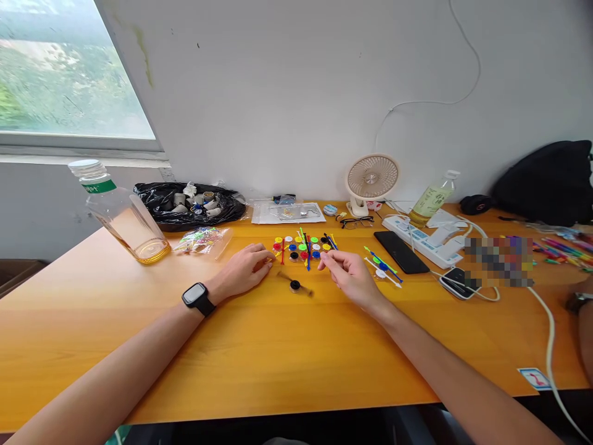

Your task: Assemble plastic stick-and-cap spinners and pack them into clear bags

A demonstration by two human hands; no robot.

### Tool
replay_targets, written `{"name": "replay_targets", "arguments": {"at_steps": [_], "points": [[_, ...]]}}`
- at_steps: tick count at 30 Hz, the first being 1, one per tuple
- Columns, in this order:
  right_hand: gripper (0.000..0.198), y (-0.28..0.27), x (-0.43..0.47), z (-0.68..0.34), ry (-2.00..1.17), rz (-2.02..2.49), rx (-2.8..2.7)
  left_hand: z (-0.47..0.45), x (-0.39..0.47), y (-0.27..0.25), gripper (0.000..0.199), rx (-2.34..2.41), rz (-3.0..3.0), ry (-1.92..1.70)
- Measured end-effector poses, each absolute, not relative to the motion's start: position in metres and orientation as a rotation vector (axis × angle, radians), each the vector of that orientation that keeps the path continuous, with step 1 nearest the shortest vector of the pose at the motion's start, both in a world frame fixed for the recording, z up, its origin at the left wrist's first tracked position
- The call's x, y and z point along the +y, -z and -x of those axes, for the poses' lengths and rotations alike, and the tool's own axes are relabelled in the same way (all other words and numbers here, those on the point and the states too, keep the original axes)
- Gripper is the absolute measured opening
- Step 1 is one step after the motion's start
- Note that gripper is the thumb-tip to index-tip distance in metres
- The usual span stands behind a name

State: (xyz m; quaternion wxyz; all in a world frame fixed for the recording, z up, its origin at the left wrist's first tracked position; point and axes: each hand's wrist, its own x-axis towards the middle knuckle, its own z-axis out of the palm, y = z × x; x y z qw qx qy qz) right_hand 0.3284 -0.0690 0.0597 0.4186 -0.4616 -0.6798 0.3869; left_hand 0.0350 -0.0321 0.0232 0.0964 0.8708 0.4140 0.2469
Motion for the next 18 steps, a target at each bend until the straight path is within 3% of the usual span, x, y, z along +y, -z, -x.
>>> {"name": "replay_targets", "arguments": {"at_steps": [18], "points": [[0.057, -0.06, -0.071, -0.327, -0.957, 1.149, -1.776, -0.021, -0.031, -0.037, 0.019, 1.472, -2.483, -0.662]]}}
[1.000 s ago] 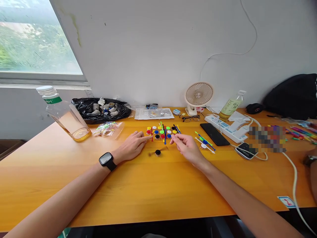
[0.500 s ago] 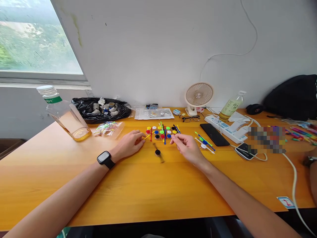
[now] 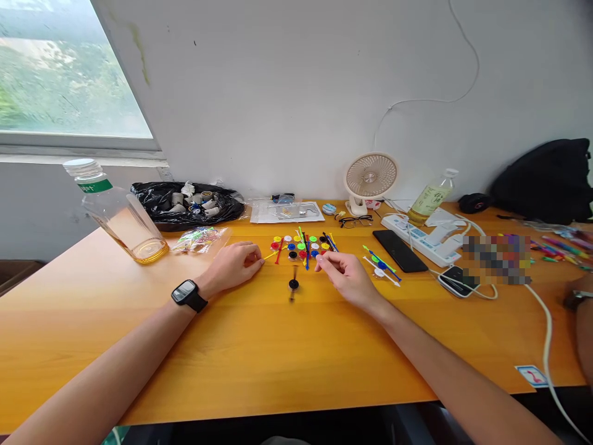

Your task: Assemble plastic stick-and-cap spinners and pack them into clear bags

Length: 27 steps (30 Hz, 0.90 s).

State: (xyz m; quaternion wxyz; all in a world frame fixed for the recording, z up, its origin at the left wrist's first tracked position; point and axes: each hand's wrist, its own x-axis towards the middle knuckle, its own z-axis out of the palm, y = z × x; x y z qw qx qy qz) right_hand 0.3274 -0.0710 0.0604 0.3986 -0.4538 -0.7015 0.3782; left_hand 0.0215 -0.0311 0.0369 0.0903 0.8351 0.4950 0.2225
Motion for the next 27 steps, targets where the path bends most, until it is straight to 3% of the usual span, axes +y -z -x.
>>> {"name": "replay_targets", "arguments": {"at_steps": [13, 21, 27], "points": [[0.054, -0.053, -0.069, -0.328, -0.888, 1.166, -1.885, -0.012, -0.024, -0.033, 0.022, 1.43, -2.337, -0.66], [0.049, -0.05, -0.07, -0.33, -0.884, 1.149, -1.929, -0.012, -0.028, -0.044, 0.011, 1.42, -2.33, -0.56], [0.048, -0.049, -0.069, -0.33, -0.867, 1.137, -1.958, -0.016, -0.033, -0.04, 0.029, 1.406, -2.441, -0.637]]}}
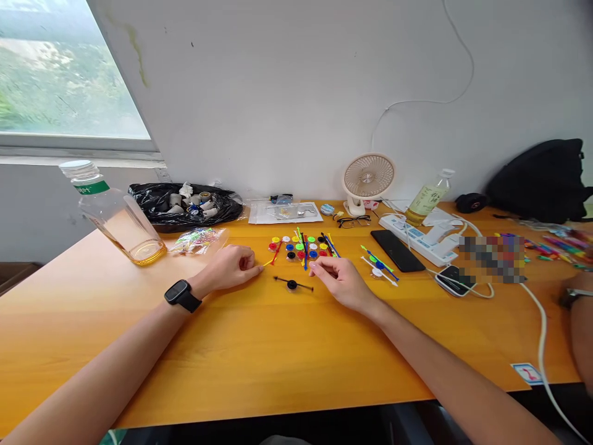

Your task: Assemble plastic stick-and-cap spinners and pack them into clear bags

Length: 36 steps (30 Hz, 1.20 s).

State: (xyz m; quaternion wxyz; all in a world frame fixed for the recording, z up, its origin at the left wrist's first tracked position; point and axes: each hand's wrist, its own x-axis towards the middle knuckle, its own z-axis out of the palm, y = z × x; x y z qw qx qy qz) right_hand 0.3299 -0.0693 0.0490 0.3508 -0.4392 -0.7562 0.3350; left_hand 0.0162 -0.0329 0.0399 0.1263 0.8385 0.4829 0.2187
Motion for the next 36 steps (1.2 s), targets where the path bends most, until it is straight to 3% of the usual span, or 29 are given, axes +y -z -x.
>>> {"name": "replay_targets", "arguments": {"at_steps": [4, 15, 21, 30, 36], "points": [[0.048, -0.048, -0.07, -0.33, -0.857, 1.133, -1.972, -0.025, -0.036, -0.033, 0.027, 1.254, -2.509, -0.764], [0.047, -0.048, -0.072, -0.331, -0.799, 1.141, -2.034, -0.024, -0.037, -0.037, 0.024, 1.211, -2.531, -0.7], [0.047, -0.048, -0.072, -0.331, -0.789, 1.136, -2.049, -0.02, -0.038, -0.042, 0.008, 1.185, -2.526, -0.685], [0.048, -0.048, -0.075, -0.331, -0.766, 1.137, -2.078, -0.011, -0.033, -0.043, 0.008, 1.174, -2.45, -0.696], [0.047, -0.048, -0.075, -0.331, -0.763, 1.133, -2.076, -0.012, -0.028, -0.037, 0.013, 1.146, -2.259, -0.904]]}}
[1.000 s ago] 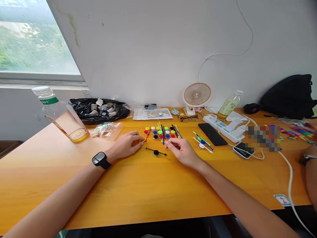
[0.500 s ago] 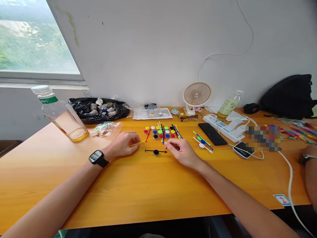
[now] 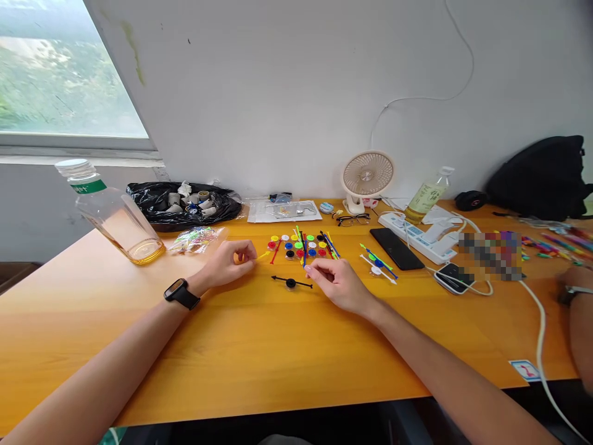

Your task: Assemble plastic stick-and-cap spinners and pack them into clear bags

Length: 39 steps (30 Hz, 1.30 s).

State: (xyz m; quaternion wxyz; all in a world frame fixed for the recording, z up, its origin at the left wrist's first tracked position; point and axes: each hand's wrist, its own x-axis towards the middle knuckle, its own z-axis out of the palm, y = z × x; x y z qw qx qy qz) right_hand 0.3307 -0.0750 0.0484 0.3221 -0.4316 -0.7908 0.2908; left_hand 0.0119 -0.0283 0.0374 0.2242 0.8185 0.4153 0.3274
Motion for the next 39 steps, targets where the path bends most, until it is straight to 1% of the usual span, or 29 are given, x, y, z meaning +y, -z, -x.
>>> {"name": "replay_targets", "arguments": {"at_steps": [5, 12, 18, 23, 29, 31, 35, 39], "points": [[0.046, -0.05, -0.077, -0.331, -0.764, 1.135, -2.104, -0.016, -0.027, -0.038, 0.028, 1.2, -2.193, -1.011], [0.045, -0.049, -0.077, -0.331, -0.767, 1.124, -2.127, -0.009, -0.016, -0.024, 0.031, 1.379, -2.065, -1.18], [0.046, -0.048, -0.077, -0.331, -0.767, 1.097, -2.167, -0.016, -0.019, -0.026, 0.03, 1.355, -2.124, -1.167], [0.048, -0.049, -0.078, -0.331, -0.761, 1.099, -2.195, -0.021, -0.021, -0.027, 0.037, 1.427, -2.073, -1.179], [0.049, -0.047, -0.078, -0.33, -0.72, 1.107, -2.247, -0.02, -0.011, -0.017, 0.042, 1.45, -2.24, -1.117], [0.048, -0.047, -0.079, -0.33, -0.71, 1.097, -2.263, -0.021, -0.008, -0.014, 0.04, 1.43, -2.204, -1.124], [0.049, -0.047, -0.08, -0.329, -0.692, 1.085, -2.295, -0.025, -0.007, -0.016, 0.027, 1.395, -2.234, -1.169], [0.048, -0.047, -0.08, -0.329, -0.668, 1.093, -2.315, -0.027, -0.011, -0.021, 0.03, 1.427, -2.365, -1.146]]}}
